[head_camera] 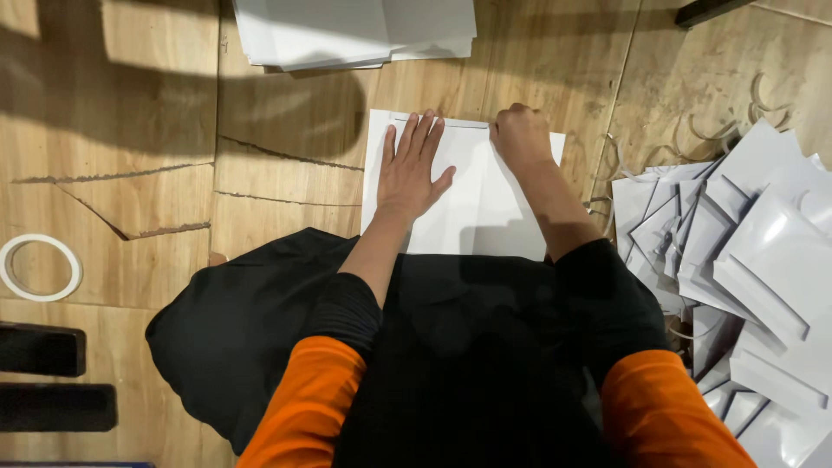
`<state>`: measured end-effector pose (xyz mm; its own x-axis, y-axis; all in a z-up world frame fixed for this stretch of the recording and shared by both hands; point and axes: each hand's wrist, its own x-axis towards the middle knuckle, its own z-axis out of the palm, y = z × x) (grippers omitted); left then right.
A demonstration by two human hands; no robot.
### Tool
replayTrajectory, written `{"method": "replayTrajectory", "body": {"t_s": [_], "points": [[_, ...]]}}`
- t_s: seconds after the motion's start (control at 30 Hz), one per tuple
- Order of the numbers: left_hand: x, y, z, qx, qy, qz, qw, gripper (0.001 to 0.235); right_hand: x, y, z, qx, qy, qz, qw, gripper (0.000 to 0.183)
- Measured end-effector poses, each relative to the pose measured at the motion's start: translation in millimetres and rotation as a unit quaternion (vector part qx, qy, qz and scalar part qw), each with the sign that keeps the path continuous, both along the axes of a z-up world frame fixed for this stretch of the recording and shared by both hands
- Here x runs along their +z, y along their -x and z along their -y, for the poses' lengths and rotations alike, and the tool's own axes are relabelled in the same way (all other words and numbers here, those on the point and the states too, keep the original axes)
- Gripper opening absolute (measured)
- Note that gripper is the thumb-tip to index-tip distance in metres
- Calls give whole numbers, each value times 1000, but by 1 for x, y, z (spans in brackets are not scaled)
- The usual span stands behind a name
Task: The person sits on the floor and repeatedly folds white paper sheets in half by hand. They smooth the creases and place the folded sheets into a growing stack on the floor.
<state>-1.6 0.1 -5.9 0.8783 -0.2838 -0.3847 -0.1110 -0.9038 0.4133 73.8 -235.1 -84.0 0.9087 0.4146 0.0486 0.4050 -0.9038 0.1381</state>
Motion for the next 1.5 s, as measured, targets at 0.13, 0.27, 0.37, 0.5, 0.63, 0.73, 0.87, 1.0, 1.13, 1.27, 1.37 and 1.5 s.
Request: {"method": "replayTrajectory", "body": {"t_s": [0.13,0.27,0.37,0.5,0.63,0.73,0.87,1.0,1.13,1.27,1.37,1.5], "points": [[2,-1,-2,2,8,-12,1000,74,-1,-7,-2,-34,-11,-56,998,18],[5,-2,-3,-1,4,-18,1000,75,-38,-15,17,-87,-6,-31,996,19],[1,-2,-2,-4,-2,-4,1000,76,-1,-23,39,-94,-92,-46,990,28],[2,-2,-2,2,1,-14,1000,76,50,-1,25,-222,-333,-197,895,21],[1,0,-2,4,3,-12,1000,75,36,15,7,-207,-392,-162,882,26],[1,-1,-2,1,2,-9,1000,75,-5,11,21,-114,-335,-59,934,18],[-24,-7,-6,15,21,112,993,76,-9,2,108,-373,-265,-38,889,6],[-3,-41,-20,-21,-40,4,999,77,72,37,193,-213,-345,233,884,23],[35,-36,-17,23,4,34,999,75,157,81,149,-196,-230,330,894,18],[25,23,-4,-16,67,82,994,74,79,121,115,-243,-415,24,876,22],[5,73,4,8,101,18,995,84,87,144,20,-172,-375,-255,874,18],[-9,87,-3,14,95,36,995,82,63,156,-12,-89,-334,-262,901,16]]}}
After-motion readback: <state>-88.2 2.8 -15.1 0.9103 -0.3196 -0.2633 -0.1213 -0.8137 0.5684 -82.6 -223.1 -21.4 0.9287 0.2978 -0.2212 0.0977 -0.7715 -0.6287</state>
